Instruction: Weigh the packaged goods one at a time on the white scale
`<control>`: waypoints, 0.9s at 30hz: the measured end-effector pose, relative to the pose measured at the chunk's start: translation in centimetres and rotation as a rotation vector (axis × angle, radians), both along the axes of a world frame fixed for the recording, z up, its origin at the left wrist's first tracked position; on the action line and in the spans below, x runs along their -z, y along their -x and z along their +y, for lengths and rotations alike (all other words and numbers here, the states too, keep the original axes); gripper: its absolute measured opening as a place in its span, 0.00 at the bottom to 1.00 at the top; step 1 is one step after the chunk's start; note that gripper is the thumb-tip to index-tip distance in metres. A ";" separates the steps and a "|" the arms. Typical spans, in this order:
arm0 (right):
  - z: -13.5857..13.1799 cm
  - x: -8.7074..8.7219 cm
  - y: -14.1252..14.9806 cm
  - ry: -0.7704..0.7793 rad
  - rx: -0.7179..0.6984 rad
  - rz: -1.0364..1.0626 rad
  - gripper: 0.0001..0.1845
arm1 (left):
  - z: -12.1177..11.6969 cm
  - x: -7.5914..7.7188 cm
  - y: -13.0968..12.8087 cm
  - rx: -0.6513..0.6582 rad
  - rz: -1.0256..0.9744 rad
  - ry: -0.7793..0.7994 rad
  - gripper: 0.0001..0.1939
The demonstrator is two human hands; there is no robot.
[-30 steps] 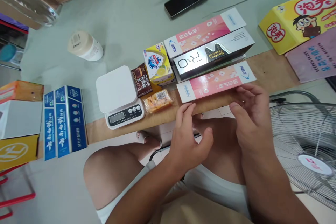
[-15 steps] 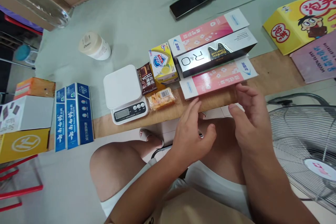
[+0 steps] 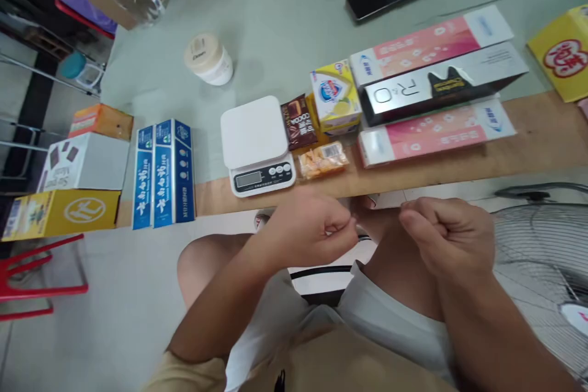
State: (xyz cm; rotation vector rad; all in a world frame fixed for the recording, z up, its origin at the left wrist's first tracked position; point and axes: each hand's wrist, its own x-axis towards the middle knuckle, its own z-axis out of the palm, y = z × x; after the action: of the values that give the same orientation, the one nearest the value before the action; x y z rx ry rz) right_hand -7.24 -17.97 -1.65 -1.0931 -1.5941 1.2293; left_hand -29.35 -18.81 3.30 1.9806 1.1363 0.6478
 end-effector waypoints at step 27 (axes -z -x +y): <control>-5.4 1.5 33.2 -0.503 -0.658 -0.531 0.43 | -9.1 3.7 22.1 -1.006 -0.456 -0.148 0.25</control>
State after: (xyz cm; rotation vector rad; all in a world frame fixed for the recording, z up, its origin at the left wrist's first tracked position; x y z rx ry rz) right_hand -40.44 -23.37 -3.14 -0.5966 -2.6369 0.8534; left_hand -51.46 -27.94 -0.43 1.1399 1.7724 1.6218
